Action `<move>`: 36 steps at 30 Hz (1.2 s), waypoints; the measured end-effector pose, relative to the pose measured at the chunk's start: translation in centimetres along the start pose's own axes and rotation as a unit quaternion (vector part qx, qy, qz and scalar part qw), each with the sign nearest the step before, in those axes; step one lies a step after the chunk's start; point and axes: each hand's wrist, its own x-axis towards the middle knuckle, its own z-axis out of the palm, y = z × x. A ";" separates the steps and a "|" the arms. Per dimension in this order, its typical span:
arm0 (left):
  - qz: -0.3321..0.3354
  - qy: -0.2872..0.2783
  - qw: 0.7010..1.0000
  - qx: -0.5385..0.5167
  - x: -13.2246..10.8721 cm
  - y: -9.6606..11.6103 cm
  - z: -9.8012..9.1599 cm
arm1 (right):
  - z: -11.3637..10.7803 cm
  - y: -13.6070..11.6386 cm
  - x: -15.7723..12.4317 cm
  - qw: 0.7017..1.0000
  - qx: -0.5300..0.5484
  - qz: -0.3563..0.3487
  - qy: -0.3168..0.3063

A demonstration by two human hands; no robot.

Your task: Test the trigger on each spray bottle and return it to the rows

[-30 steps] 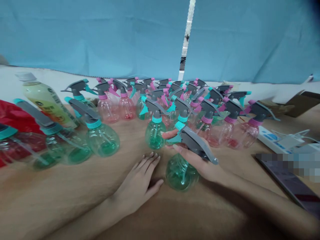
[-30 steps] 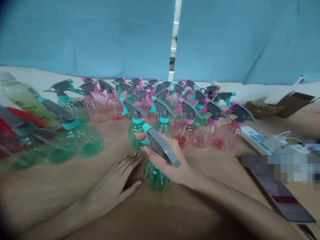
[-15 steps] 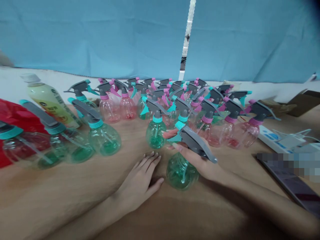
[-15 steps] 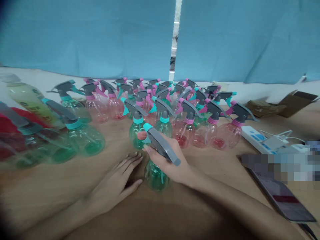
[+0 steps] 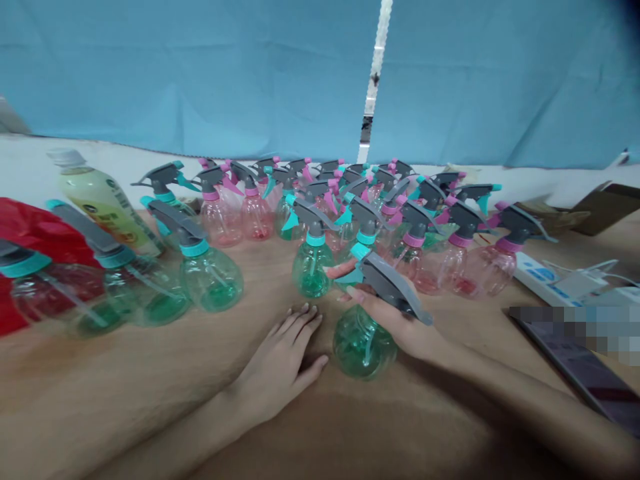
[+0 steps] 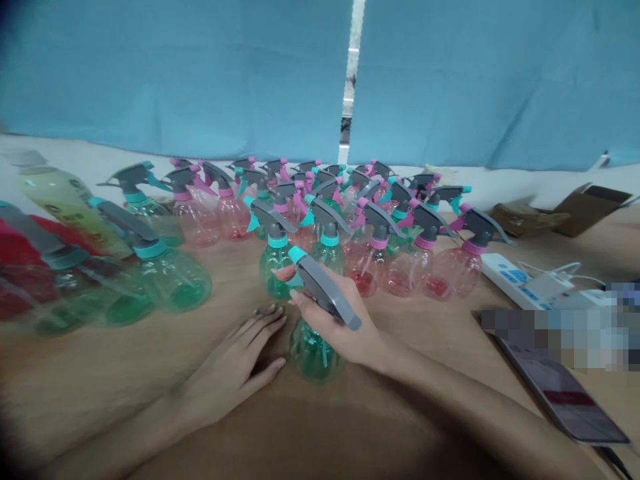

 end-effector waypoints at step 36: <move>0.002 0.000 1.000 -0.001 0.0 0.0 0.0 | -0.5 -1.0 0.0 0.998 -0.048 -0.031 0.030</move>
